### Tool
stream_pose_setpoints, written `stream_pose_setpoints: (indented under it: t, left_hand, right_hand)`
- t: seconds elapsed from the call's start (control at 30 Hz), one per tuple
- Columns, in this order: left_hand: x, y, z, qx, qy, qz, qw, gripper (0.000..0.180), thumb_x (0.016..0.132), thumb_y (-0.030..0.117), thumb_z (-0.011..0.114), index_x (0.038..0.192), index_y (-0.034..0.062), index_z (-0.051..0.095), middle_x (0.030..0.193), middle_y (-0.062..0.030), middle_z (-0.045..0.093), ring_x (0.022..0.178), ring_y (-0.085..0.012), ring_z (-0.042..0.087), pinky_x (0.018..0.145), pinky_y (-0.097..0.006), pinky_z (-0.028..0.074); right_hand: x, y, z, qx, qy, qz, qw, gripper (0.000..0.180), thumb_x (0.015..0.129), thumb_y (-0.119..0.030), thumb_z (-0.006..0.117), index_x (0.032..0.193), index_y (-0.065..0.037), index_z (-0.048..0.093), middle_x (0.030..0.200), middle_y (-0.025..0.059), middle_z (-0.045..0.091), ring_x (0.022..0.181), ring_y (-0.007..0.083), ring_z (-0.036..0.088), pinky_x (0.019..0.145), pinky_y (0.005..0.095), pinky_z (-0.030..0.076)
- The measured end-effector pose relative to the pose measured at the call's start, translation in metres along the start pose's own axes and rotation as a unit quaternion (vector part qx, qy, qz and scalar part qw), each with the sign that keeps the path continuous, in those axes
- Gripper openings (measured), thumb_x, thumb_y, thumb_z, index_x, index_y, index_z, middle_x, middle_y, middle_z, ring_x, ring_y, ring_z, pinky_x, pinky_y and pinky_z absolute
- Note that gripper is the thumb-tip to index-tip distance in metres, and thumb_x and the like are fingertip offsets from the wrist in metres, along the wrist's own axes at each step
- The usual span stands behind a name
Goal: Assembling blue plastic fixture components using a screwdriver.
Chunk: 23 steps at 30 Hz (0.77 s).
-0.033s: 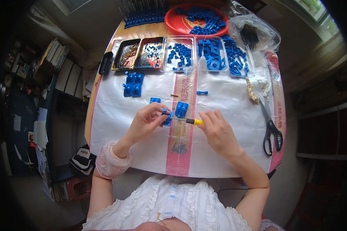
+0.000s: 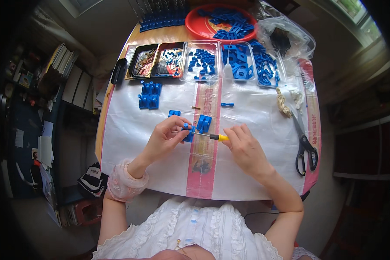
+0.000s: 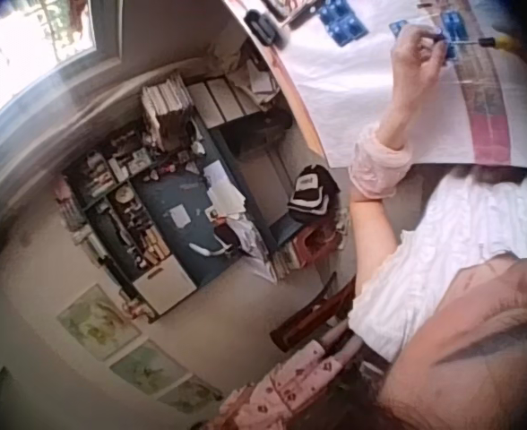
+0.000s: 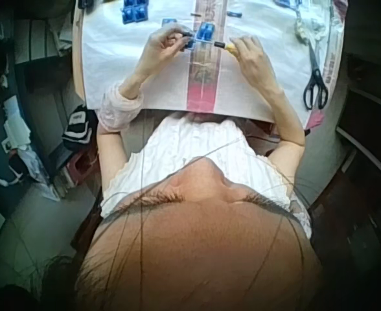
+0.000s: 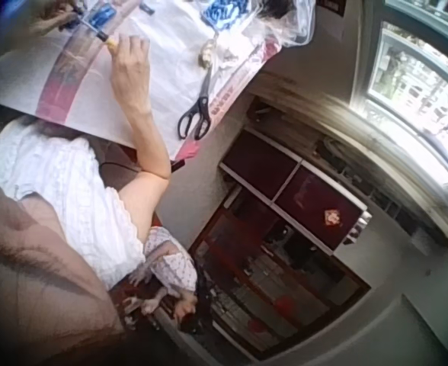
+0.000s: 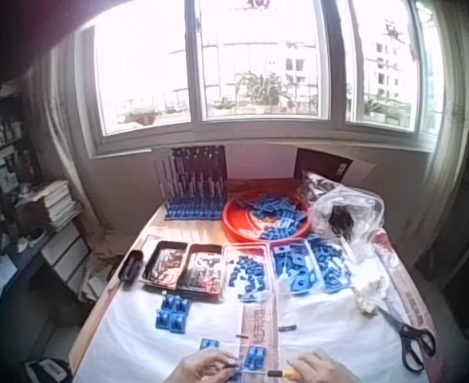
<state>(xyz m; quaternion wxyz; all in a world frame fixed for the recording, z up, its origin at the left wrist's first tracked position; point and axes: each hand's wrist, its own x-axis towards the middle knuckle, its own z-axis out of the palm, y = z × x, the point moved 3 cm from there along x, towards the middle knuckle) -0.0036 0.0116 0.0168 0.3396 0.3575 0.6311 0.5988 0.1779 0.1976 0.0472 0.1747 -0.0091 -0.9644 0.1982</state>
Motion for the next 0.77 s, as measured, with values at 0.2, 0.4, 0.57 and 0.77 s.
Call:
stream_pose_setpoints:
  t: [0.2, 0.4, 0.57, 0.77]
  left_hand:
    - [-0.001, -0.009, 0.002, 0.007, -0.024, -0.022, 0.999, 0.009, 0.102, 0.000, 0.063, 0.110, 0.0015, 0.060, 0.126, -0.0086, 0.064, 0.100, -0.0114, 0.070, 0.078, -0.024, 0.062]
    - [-0.003, -0.018, 0.006, -0.071, -0.026, -0.062, 0.995, 0.008, 0.104, 0.001, 0.061, 0.112, 0.0011, 0.059, 0.127, -0.0070, 0.064, 0.103, -0.0119, 0.070, 0.083, -0.024, 0.062]
    - [-0.001, -0.013, 0.006, -0.033, -0.014, -0.038, 0.999, 0.008, 0.103, 0.000, 0.061, 0.111, 0.0006, 0.059, 0.126, -0.0071, 0.063, 0.104, -0.0126, 0.070, 0.086, -0.025, 0.063]
    - [0.000, -0.012, 0.007, 0.007, -0.011, -0.009, 1.000, 0.009, 0.102, -0.003, 0.061, 0.110, 0.0009, 0.059, 0.127, -0.0089, 0.061, 0.108, -0.0137, 0.069, 0.088, -0.027, 0.064]
  right_hand:
    - [0.003, 0.001, -0.002, 0.064, -0.011, 0.002, 0.998, 0.019, 0.088, -0.006, 0.074, 0.098, 0.001, 0.059, 0.098, 0.0144, 0.063, 0.091, 0.0328, 0.060, 0.076, 0.0418, 0.051]
    - [-0.008, 0.002, 0.006, 0.097, -0.024, 0.074, 0.992, 0.019, 0.090, -0.008, 0.074, 0.100, -0.001, 0.060, 0.088, 0.0155, 0.064, 0.073, 0.0347, 0.065, 0.066, 0.0449, 0.051]
    - [0.000, -0.003, 0.001, 0.089, 0.014, 0.032, 0.995, 0.017, 0.091, -0.006, 0.073, 0.101, -0.001, 0.061, 0.088, 0.0136, 0.061, 0.078, 0.0325, 0.063, 0.070, 0.0422, 0.051]
    - [-0.006, 0.004, 0.002, 0.086, -0.054, 0.067, 0.993, 0.029, 0.092, -0.007, 0.072, 0.119, 0.000, 0.065, 0.100, 0.0162, 0.063, 0.093, 0.0334, 0.063, 0.081, 0.0424, 0.051]
